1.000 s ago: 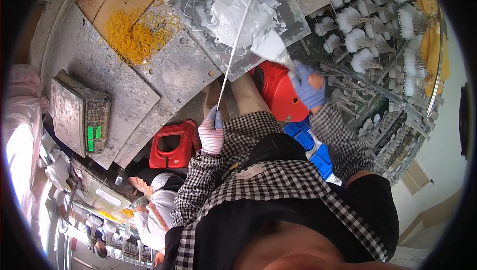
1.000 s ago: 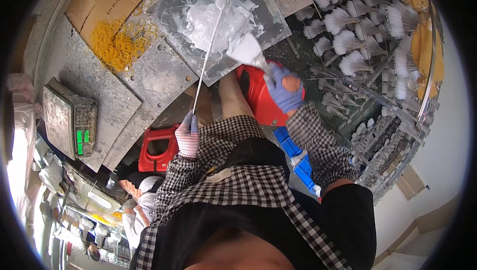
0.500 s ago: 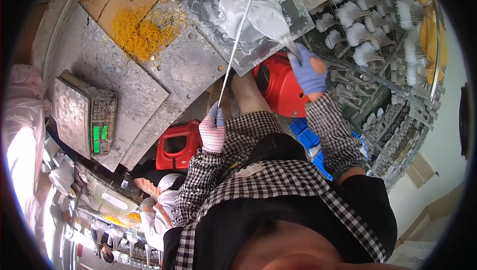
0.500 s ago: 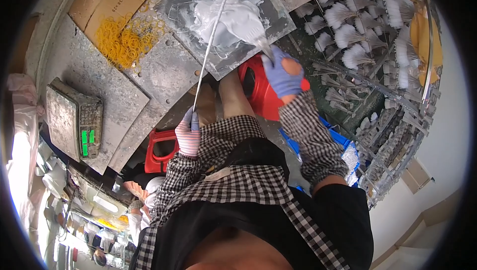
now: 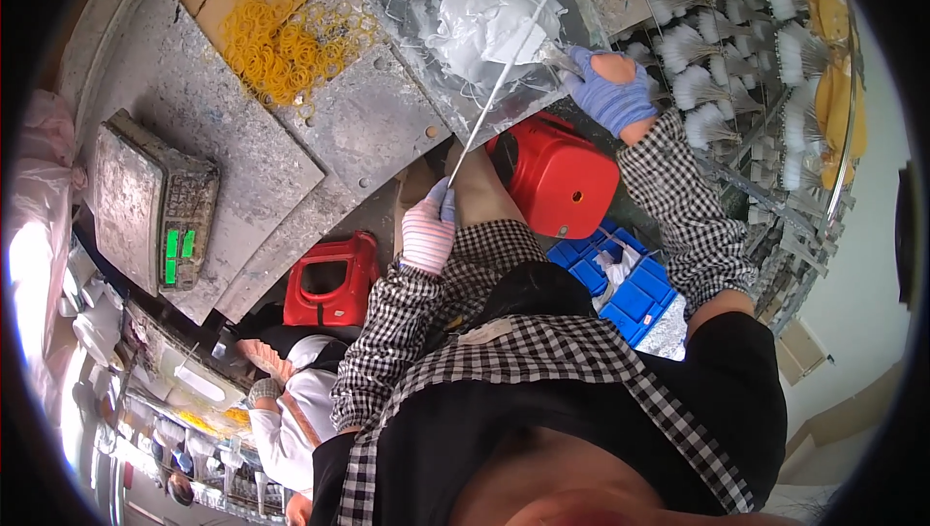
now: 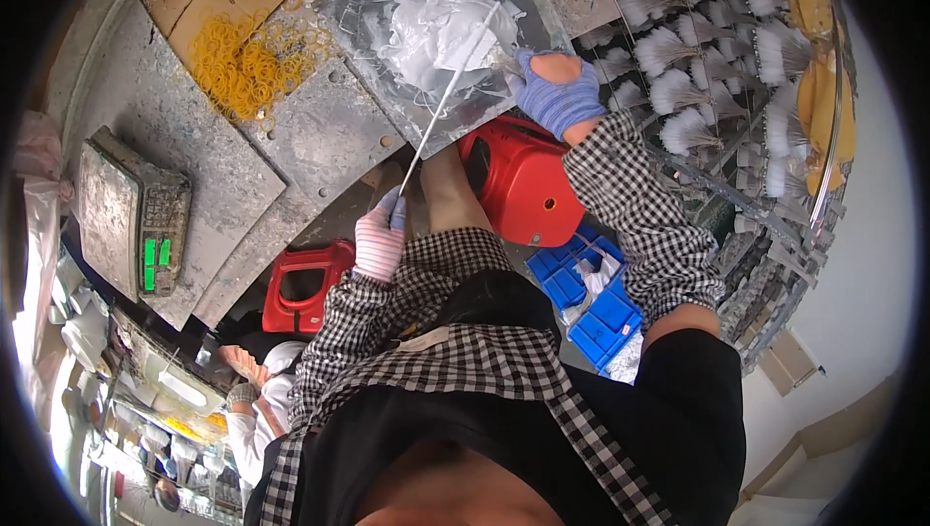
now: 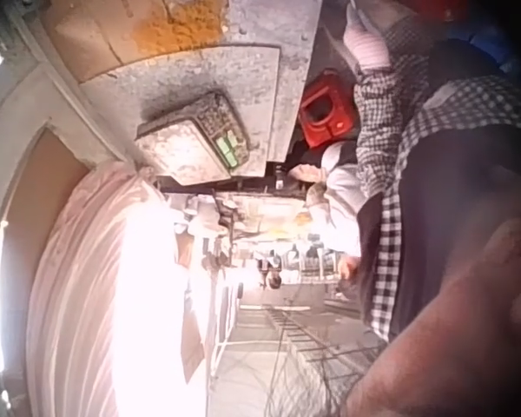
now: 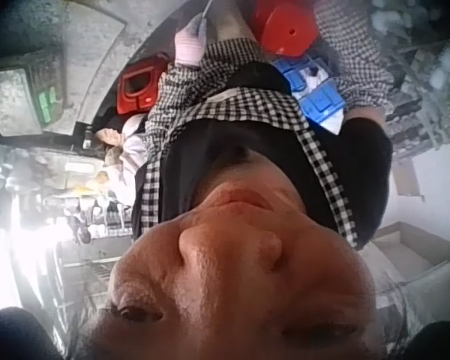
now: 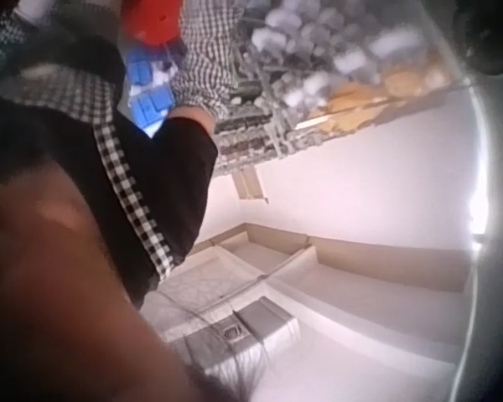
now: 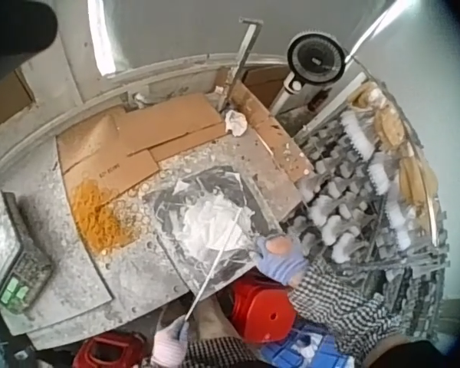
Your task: Mixing white paste on a palette and applying it to a small rod using a palette knife.
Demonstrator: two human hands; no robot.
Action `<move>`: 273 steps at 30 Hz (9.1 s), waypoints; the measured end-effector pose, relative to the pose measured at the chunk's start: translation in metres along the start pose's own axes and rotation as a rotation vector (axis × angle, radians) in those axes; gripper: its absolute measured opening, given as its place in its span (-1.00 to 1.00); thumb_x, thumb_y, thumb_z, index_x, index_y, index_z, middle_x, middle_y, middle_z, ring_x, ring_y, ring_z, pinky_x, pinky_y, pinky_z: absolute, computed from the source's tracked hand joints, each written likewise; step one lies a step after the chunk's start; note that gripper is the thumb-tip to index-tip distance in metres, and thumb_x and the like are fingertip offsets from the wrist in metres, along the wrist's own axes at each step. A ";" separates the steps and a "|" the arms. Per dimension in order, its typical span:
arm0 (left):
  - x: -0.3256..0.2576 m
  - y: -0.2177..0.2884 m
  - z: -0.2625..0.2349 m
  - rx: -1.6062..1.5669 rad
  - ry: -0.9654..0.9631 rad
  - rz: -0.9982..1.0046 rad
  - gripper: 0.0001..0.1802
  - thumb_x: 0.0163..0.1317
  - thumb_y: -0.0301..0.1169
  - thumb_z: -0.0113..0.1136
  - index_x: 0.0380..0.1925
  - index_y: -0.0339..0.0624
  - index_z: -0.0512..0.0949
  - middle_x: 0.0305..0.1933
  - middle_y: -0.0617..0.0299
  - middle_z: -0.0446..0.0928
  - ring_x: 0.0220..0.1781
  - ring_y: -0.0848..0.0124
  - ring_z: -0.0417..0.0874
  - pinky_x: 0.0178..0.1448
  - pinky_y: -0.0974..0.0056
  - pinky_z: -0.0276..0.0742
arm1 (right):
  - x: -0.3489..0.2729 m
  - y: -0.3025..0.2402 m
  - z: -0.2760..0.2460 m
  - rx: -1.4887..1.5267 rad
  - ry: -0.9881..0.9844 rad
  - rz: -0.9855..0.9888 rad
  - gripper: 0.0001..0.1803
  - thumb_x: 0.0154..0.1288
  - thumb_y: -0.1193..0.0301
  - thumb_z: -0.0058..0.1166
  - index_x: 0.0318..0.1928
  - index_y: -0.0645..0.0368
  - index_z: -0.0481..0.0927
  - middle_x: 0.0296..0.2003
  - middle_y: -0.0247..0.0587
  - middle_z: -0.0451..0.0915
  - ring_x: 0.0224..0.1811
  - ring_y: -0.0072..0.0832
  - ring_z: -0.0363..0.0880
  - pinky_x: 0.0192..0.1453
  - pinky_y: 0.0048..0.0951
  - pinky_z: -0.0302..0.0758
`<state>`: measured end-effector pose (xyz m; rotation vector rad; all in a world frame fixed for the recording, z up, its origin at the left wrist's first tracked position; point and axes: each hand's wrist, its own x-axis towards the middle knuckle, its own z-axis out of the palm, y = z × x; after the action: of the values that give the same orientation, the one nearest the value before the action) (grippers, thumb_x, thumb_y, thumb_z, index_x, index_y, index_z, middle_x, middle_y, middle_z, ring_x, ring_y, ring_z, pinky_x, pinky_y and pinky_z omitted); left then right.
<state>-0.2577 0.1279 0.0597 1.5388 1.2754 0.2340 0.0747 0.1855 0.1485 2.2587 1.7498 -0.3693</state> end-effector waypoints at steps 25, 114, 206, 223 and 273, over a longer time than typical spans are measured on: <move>-0.014 0.021 0.050 0.101 0.197 -0.084 -0.67 0.40 -0.29 0.07 0.09 -0.11 0.57 -0.17 -0.11 0.66 -0.18 -0.03 0.68 -0.09 0.02 0.60 | 0.102 -0.021 -0.034 -0.373 -0.052 -0.670 -0.82 0.15 0.36 0.02 -0.29 0.11 0.63 -0.52 -0.03 0.65 -0.42 -0.09 0.69 -0.34 -0.08 0.58; -0.025 0.010 0.047 0.110 0.403 -0.006 -0.77 0.33 -0.48 0.21 -0.03 -0.19 0.65 -0.29 -0.03 0.68 -0.31 0.16 0.73 -0.20 0.21 0.63 | 0.051 0.213 0.070 -0.032 0.034 -0.228 -0.55 0.32 0.10 0.06 0.12 0.04 0.53 -0.10 -0.12 0.63 -0.12 -0.12 0.64 -0.03 -0.11 0.55; -0.028 -0.003 0.066 -0.052 0.451 -0.093 -0.76 0.36 -0.44 0.18 -0.03 -0.22 0.66 -0.33 -0.09 0.67 -0.36 0.18 0.73 -0.23 0.22 0.59 | 0.051 0.149 -0.003 -0.025 0.051 -0.434 -0.59 0.26 0.15 0.11 0.09 -0.05 0.57 -0.22 -0.18 0.65 -0.20 -0.14 0.65 -0.13 -0.15 0.60; -0.029 -0.015 0.041 0.023 0.387 -0.033 -0.77 0.34 -0.44 0.21 -0.04 -0.22 0.66 -0.37 -0.06 0.66 -0.39 0.23 0.71 -0.29 0.21 0.57 | -0.105 0.050 0.103 0.251 0.072 0.075 -0.54 0.22 0.10 0.17 0.08 0.02 0.61 -0.23 0.05 0.66 -0.34 0.00 0.67 -0.20 -0.05 0.60; -0.016 0.002 0.055 0.087 0.185 -0.154 -0.71 0.38 -0.23 0.12 0.00 -0.06 0.63 -0.34 -0.01 0.63 -0.34 0.01 0.66 -0.21 0.04 0.57 | 0.128 -0.075 -0.015 -0.108 -0.039 -0.345 -0.62 0.28 0.08 -0.02 -0.14 0.10 0.63 -0.35 0.06 0.67 -0.27 0.03 0.66 -0.07 -0.03 0.56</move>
<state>-0.2245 0.0827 0.0456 1.5096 1.5609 0.2284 0.0336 0.3243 0.1138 1.8634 2.0859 -0.3719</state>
